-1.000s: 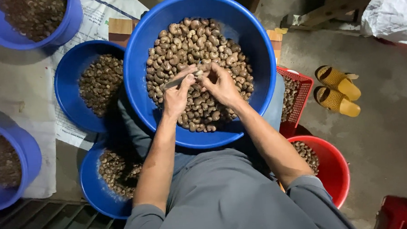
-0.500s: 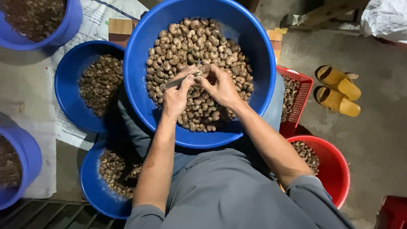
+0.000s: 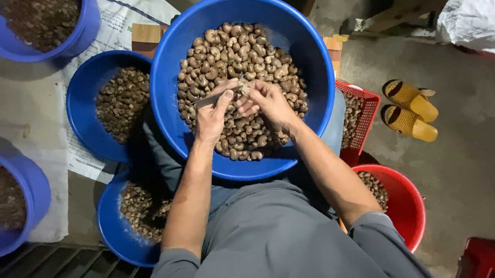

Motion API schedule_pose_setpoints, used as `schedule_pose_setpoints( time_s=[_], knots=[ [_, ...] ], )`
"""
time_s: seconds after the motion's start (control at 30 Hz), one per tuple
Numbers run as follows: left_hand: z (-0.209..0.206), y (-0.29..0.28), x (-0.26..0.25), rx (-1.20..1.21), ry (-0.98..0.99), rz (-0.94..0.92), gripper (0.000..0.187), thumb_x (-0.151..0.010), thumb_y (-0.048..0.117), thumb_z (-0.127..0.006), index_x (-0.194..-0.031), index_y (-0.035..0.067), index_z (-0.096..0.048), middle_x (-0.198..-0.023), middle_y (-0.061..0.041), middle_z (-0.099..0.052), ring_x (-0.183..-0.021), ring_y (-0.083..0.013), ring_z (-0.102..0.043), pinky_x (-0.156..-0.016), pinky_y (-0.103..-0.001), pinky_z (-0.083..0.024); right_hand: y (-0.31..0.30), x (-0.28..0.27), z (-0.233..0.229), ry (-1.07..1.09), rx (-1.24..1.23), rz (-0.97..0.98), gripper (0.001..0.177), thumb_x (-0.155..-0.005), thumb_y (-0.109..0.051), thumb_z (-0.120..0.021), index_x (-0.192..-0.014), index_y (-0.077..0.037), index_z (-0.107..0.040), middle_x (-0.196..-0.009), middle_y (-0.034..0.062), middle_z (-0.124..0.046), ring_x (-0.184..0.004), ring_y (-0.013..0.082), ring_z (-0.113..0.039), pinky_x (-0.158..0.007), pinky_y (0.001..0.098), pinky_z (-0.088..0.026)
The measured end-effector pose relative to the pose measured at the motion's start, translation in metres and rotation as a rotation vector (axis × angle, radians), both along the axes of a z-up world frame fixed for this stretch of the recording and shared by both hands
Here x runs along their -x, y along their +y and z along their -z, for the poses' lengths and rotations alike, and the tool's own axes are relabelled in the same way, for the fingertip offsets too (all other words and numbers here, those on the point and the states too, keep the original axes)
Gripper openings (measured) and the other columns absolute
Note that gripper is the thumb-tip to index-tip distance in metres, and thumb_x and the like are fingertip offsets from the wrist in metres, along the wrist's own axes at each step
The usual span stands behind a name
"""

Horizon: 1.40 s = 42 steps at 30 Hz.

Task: Peeling individual nuts using a small knife while seated on the floor, surrounded by multiple containers of nuts.

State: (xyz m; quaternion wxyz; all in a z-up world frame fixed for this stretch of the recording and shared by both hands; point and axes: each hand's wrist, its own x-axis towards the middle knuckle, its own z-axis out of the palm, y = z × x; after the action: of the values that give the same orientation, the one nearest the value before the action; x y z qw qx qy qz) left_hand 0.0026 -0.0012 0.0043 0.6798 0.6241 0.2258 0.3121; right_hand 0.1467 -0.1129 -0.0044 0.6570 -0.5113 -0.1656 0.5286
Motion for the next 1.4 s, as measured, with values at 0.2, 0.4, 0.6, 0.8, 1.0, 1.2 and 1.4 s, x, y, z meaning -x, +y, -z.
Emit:
schedule_pose_setpoints(
  time_s=[0.2,0.4,0.6,0.8,1.0,1.2,1.4],
  knots=[
    [-0.005,-0.002,-0.002,0.041,-0.046,-0.005,0.023,-0.107,0.018,-0.063,-0.123,0.004,-0.072,-0.134,-0.019,-0.068,-0.127,-0.0272,-0.062,-0.102,-0.045,-0.056,0.002,0.002,-0.021,0.132,0.046,0.042,0.026,-0.101,-0.022,-0.062,-0.110,0.002,-0.061,-0.089,0.0256,-0.075,-0.073,0.0239,-0.079,-0.068,0.0369,-0.069],
    [-0.018,-0.005,-0.001,0.055,-0.054,-0.004,0.023,-0.107,0.018,-0.064,-0.123,0.005,-0.073,-0.135,-0.019,-0.068,-0.128,-0.0284,-0.062,-0.107,-0.047,-0.053,0.001,0.001,-0.024,0.207,0.035,0.058,0.024,-0.100,-0.024,-0.063,-0.107,-0.001,-0.061,-0.088,0.0221,-0.075,-0.072,0.0241,-0.078,-0.067,0.0386,-0.069],
    [-0.026,-0.006,-0.001,0.027,-0.060,0.003,0.021,-0.105,0.015,-0.065,-0.120,0.002,-0.072,-0.130,-0.020,-0.070,-0.121,-0.0296,-0.066,-0.103,-0.048,-0.056,-0.005,-0.001,-0.015,0.283,0.039,0.056,0.025,-0.100,-0.026,-0.064,-0.106,-0.003,-0.061,-0.089,0.0251,-0.074,-0.073,0.0286,-0.078,-0.068,0.0422,-0.069],
    [-0.017,-0.003,-0.001,0.094,-0.039,0.023,0.028,-0.108,0.023,-0.061,-0.125,0.002,-0.069,-0.123,-0.020,-0.072,-0.118,-0.0302,-0.067,-0.100,-0.048,-0.058,-0.007,-0.004,0.000,0.144,0.025,0.050,0.027,-0.098,-0.029,-0.066,-0.105,-0.004,-0.063,-0.081,0.0253,-0.073,-0.070,0.0313,-0.079,-0.065,0.0442,-0.068],
    [-0.023,0.003,0.001,0.113,0.008,0.028,0.030,-0.111,0.022,-0.057,-0.125,-0.003,-0.066,-0.122,-0.029,-0.070,-0.113,-0.0440,-0.069,-0.089,-0.050,-0.062,-0.080,-0.032,-0.069,-0.485,0.092,0.376,0.028,-0.102,-0.025,-0.065,-0.123,-0.006,-0.066,-0.094,0.0169,-0.067,-0.075,0.0210,-0.072,-0.062,0.0306,-0.065],
    [-0.016,0.001,-0.001,0.238,0.017,0.003,0.026,-0.108,0.021,-0.060,-0.120,0.000,-0.069,-0.112,-0.026,-0.074,-0.099,-0.0380,-0.076,-0.078,-0.040,-0.067,-0.199,-0.071,-0.040,-0.972,0.372,0.508,0.026,-0.114,-0.020,-0.061,-0.124,0.003,-0.064,-0.095,0.0220,-0.065,-0.080,0.0291,-0.065,-0.067,0.0384,-0.058],
    [-0.023,-0.001,0.002,0.286,0.030,0.017,0.029,-0.107,0.025,-0.061,-0.120,0.000,-0.068,-0.110,-0.025,-0.075,-0.096,-0.0319,-0.077,-0.076,-0.033,-0.066,-0.237,-0.062,-0.042,-1.263,0.711,0.405,0.030,-0.113,-0.024,-0.066,-0.129,0.002,-0.066,-0.098,0.0292,-0.072,-0.089,0.0474,-0.071,-0.069,0.0587,-0.057]
  ],
)
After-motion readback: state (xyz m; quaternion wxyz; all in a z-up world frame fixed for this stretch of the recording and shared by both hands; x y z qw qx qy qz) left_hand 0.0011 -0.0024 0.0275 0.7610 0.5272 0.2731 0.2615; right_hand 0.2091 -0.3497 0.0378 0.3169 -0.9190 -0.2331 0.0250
